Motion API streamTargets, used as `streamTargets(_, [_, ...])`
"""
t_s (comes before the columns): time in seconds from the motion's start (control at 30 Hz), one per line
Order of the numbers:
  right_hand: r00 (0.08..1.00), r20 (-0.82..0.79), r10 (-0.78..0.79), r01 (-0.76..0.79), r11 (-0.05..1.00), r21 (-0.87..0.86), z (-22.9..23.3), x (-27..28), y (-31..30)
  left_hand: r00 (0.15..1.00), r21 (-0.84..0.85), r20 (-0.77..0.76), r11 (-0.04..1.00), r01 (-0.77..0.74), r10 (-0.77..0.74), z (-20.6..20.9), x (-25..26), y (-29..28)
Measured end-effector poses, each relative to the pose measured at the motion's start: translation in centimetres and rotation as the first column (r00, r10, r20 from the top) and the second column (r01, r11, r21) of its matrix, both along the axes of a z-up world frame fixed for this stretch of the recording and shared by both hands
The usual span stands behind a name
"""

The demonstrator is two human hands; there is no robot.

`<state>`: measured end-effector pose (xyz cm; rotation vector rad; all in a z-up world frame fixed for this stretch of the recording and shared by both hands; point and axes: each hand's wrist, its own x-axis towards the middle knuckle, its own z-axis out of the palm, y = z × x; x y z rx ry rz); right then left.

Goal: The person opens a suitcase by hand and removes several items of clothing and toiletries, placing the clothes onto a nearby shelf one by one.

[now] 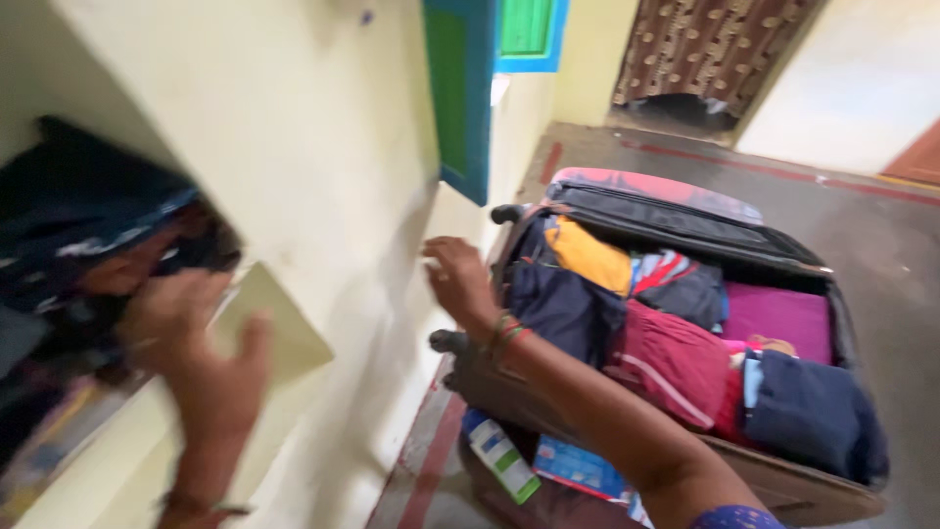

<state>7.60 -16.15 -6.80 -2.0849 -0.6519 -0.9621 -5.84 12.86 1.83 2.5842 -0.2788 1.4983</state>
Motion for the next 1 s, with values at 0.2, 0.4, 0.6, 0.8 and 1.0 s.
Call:
streamTargets(0.2, [0.875,-0.073,-0.478,0.478,0.878,-0.009,-10.4,6.6,-27.1,0.832,-0.421,-0.202,0.813,0.403,-0.517,-7.1,10.2,-21.3])
streamTargets(0.4, [0.310,-0.556,-0.771,0.771,0.546,-0.328,-21.2,4.1,-50.0,0.528,-0.674,-0.256,0.541,0.502,-0.809,-18.1,17.9,-41.9])
streamTargets(0.6, [0.258,-0.729,-0.634,0.649,0.672,-0.356,-25.8,0.8,-55.7,0.403,-0.726,-0.474,0.607,0.325,-0.783,-30.0,22.8,-57.7])
streamTargets(0.8, [0.288,-0.903,0.318,0.755,0.505,0.419,-27.2,3.1,-57.7,0.269,-0.535,-0.806,0.844,0.051,-0.527,-32.4,25.0,-62.3])
streamTargets(1.0, [0.178,-0.967,0.181,0.828,0.504,0.246,-25.4,3.1,-57.2,0.218,-0.565,-0.810,0.824,-0.043,-0.544,-34.9,28.1,-65.2])
